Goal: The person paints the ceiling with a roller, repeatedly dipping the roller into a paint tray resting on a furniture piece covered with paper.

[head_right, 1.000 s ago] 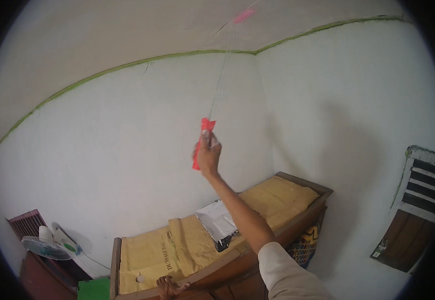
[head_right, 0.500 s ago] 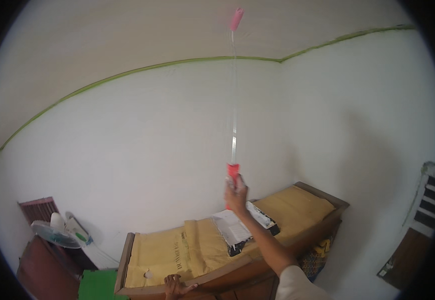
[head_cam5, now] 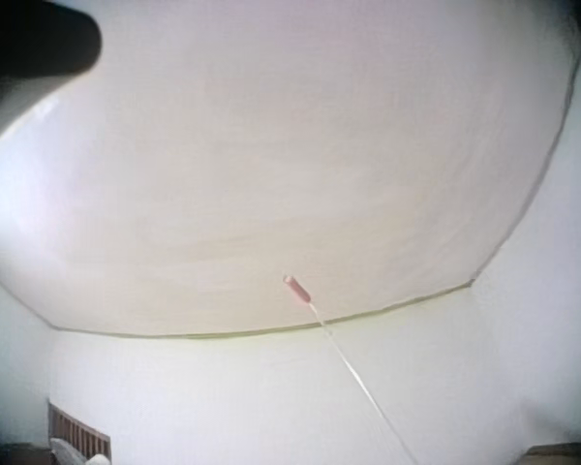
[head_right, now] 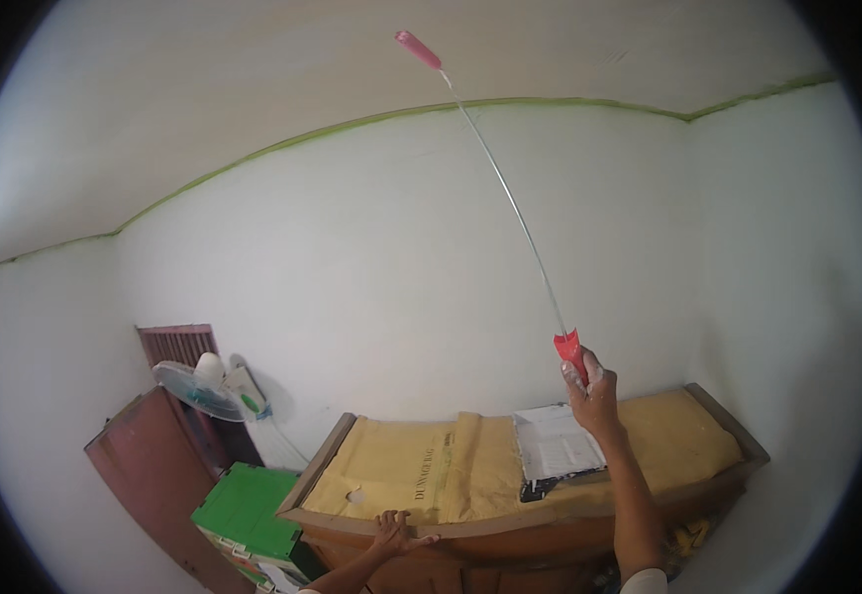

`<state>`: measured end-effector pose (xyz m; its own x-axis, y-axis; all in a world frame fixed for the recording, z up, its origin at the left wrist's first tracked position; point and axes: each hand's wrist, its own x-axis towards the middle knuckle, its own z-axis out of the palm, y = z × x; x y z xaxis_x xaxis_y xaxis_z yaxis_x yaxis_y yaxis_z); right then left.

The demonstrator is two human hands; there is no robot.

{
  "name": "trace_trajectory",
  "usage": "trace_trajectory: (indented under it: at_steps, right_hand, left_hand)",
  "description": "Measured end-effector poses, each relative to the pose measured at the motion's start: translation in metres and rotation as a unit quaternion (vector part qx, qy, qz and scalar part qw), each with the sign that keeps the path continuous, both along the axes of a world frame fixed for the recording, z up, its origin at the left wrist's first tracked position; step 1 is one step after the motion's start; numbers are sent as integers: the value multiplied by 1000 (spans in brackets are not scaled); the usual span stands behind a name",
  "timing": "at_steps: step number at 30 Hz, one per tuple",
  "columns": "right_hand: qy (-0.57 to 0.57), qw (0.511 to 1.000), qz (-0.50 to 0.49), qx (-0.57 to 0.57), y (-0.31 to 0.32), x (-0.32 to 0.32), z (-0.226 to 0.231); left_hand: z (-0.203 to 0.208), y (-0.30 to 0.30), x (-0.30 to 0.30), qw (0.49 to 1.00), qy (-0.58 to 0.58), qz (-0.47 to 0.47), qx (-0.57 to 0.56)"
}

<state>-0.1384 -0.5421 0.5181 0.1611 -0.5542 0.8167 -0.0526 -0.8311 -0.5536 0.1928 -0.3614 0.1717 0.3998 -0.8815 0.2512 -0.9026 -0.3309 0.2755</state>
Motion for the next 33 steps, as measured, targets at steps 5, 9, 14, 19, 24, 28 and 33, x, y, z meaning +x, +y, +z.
trace_trajectory:
  at_steps: [5,9,14,19,24,28,33]
  right_hand:
    - [47,998,37,-27,-6,30,44]
    - [68,995,51,-50,-25,57,69]
    - [63,994,75,-58,-61,83,76]
    - [60,992,108,-19,-100,112,81]
    - [66,993,90,-41,-125,148,116]
    - [82,988,67,-109,-120,198,166]
    - [69,984,120,-108,-116,200,179]
  left_hand:
    - [8,-18,-7,998,-42,-17,-32]
    - [6,-37,-17,998,47,32,-27]
    - [2,-42,-23,994,-3,95,-53]
    - [1,-42,-22,995,2,83,-59]
    - [1,-45,-20,994,0,85,-63]
    - [5,-45,-22,996,15,84,-38]
    - [12,-43,-23,995,50,80,-33]
